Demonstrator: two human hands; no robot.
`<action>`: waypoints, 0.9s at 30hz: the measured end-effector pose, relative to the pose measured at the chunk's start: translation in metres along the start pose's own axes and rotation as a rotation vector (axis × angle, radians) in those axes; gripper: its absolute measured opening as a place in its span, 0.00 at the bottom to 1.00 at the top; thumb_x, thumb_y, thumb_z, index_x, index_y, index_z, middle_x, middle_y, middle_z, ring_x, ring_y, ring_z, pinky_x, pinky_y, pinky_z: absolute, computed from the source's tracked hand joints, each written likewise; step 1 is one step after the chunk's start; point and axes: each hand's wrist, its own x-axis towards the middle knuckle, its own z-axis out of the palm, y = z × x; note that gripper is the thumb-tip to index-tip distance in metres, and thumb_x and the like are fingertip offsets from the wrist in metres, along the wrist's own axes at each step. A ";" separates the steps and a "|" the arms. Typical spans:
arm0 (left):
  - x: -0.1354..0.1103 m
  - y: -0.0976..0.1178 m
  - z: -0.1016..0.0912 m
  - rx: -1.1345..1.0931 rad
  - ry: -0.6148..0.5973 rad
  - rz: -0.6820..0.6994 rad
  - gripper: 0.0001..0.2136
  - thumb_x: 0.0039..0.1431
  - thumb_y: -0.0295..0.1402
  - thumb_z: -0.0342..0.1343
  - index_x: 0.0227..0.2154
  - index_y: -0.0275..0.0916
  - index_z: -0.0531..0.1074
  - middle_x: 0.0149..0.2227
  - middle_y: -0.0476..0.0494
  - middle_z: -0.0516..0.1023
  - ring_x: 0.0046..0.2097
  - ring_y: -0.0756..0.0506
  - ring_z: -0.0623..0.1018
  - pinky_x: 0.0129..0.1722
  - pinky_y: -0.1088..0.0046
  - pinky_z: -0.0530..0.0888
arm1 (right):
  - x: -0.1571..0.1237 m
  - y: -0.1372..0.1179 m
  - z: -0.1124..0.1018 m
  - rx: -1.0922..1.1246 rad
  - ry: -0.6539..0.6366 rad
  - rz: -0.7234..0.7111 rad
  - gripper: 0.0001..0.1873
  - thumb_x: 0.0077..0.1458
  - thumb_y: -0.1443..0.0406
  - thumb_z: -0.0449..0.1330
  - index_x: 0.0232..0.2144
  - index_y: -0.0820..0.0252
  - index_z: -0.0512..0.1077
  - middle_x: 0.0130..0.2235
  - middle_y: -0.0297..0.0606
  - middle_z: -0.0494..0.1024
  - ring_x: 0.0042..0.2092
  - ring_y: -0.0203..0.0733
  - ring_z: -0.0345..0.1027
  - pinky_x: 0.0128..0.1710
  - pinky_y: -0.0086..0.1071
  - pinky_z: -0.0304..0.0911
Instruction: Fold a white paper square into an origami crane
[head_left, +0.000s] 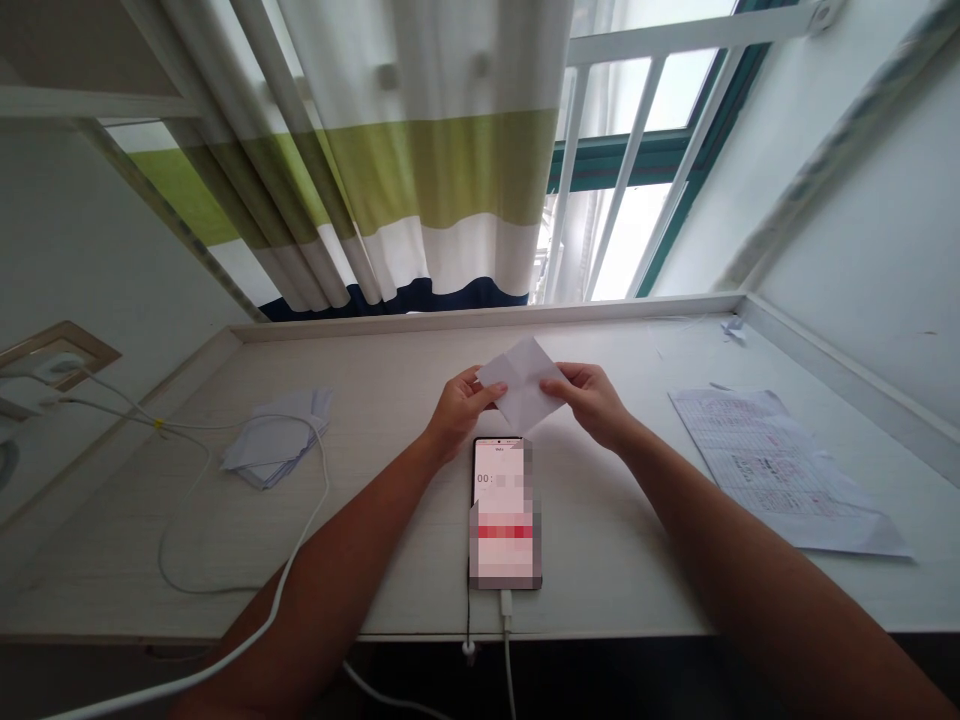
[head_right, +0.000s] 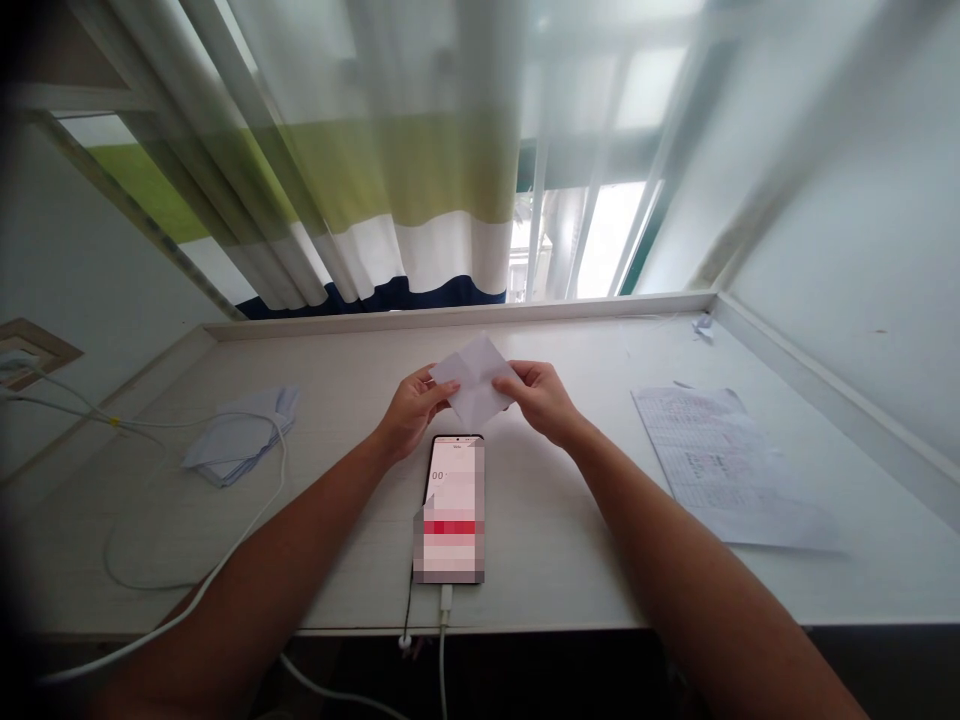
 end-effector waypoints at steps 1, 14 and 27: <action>0.000 0.000 -0.001 -0.008 0.017 -0.003 0.19 0.48 0.39 0.73 0.40 0.34 0.76 0.35 0.43 0.84 0.36 0.47 0.80 0.42 0.69 0.77 | 0.000 0.000 0.000 -0.006 -0.009 0.007 0.18 0.46 0.52 0.73 0.31 0.59 0.81 0.30 0.38 0.81 0.33 0.44 0.72 0.35 0.37 0.69; 0.003 -0.004 -0.006 0.056 0.064 0.055 0.32 0.51 0.41 0.71 0.59 0.41 0.71 0.30 0.50 0.83 0.32 0.49 0.80 0.39 0.70 0.78 | 0.002 0.005 0.001 -0.011 0.032 -0.020 0.23 0.49 0.46 0.72 0.31 0.60 0.80 0.33 0.40 0.82 0.34 0.43 0.73 0.37 0.37 0.71; 0.005 -0.006 -0.009 0.128 0.091 0.097 0.19 0.48 0.40 0.73 0.42 0.36 0.84 0.29 0.45 0.84 0.30 0.49 0.78 0.37 0.69 0.78 | 0.001 0.001 0.000 -0.073 0.079 -0.150 0.24 0.51 0.52 0.73 0.45 0.54 0.72 0.34 0.37 0.82 0.34 0.45 0.75 0.35 0.39 0.71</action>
